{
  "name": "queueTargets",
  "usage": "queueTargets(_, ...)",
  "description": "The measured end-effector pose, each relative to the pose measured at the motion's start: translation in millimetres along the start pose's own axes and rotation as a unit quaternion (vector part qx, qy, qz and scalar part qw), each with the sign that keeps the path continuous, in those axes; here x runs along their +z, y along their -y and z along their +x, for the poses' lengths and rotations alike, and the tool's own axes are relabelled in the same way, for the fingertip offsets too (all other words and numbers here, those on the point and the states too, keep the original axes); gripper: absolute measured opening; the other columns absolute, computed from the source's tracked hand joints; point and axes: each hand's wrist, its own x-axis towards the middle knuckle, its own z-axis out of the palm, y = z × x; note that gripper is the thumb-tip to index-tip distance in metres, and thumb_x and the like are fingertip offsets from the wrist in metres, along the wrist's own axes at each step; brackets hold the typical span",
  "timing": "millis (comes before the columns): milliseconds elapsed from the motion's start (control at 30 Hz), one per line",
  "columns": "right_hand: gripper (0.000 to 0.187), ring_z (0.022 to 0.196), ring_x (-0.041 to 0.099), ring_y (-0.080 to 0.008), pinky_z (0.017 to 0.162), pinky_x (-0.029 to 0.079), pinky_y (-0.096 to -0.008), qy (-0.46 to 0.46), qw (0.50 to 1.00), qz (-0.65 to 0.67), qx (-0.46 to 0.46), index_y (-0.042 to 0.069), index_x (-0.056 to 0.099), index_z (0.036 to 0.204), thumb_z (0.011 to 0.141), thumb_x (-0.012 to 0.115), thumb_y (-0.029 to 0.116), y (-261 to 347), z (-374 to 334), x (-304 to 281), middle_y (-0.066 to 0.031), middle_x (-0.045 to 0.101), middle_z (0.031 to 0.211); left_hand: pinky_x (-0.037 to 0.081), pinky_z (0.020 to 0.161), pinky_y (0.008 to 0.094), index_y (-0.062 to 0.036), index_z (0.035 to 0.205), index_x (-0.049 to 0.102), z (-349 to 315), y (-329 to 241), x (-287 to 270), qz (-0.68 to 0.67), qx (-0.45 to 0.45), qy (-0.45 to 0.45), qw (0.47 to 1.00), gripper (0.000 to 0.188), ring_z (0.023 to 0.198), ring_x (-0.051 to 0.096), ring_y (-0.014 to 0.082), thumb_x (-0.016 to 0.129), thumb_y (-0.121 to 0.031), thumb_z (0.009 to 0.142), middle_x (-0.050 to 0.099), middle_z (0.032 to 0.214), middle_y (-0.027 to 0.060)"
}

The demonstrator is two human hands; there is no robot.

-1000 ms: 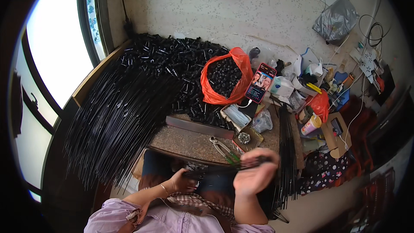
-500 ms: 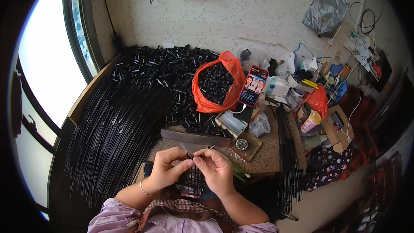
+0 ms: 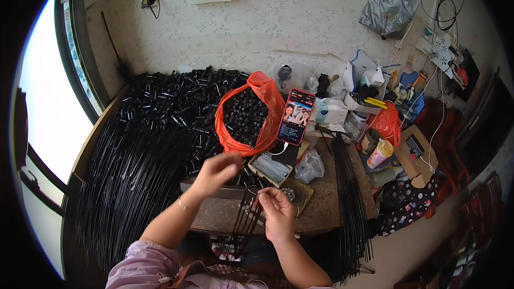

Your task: Assembling bundles of thin black rods by threading them through connectors and securing them with pliers.

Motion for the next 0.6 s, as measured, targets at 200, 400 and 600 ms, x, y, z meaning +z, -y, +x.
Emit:
queueTargets(200,0.012,0.068,0.051,-0.0142,0.061,0.043,-0.025,-0.013,0.999,-0.02,0.025,-0.001,0.052,0.084,0.073,0.048,0.005,1,31,-23,-0.0068,0.053,0.075,0.043,0.062,0.0325,-0.006,0.088,0.054,122,75,-19,0.497,0.126,-0.144,0.846,0.024,0.073,0.05,0.0267,0.048,-0.004,0.064,0.052,0.073,0.0107)
queueTargets(400,0.013,0.074,0.052,-0.0164,0.065,0.043,-0.0273,0.074,0.997,-0.019,0.022,-0.002,0.051,0.085,0.073,0.049,0.002,13,52,-40,-0.0082,0.053,0.082,0.043,0.059,0.0339,-0.0073,0.08,0.051,172,84,-2,0.641,0.03,-0.05,0.766,0.017,0.07,0.05,0.025,0.043,-0.005,0.065,0.05,0.077,0.0113)
queueTargets(600,0.012,0.075,0.051,-0.0152,0.069,0.04,-0.0248,0.034,0.998,-0.019,0.048,-0.001,0.049,0.084,0.074,0.048,0.005,17,56,-41,-0.0071,0.052,0.078,0.043,0.058,0.0336,-0.0046,0.07,0.048,179,83,-7,0.59,0.095,0.003,0.802,0.009,0.07,0.051,0.0266,0.047,-0.003,0.061,0.051,0.073,0.0113)
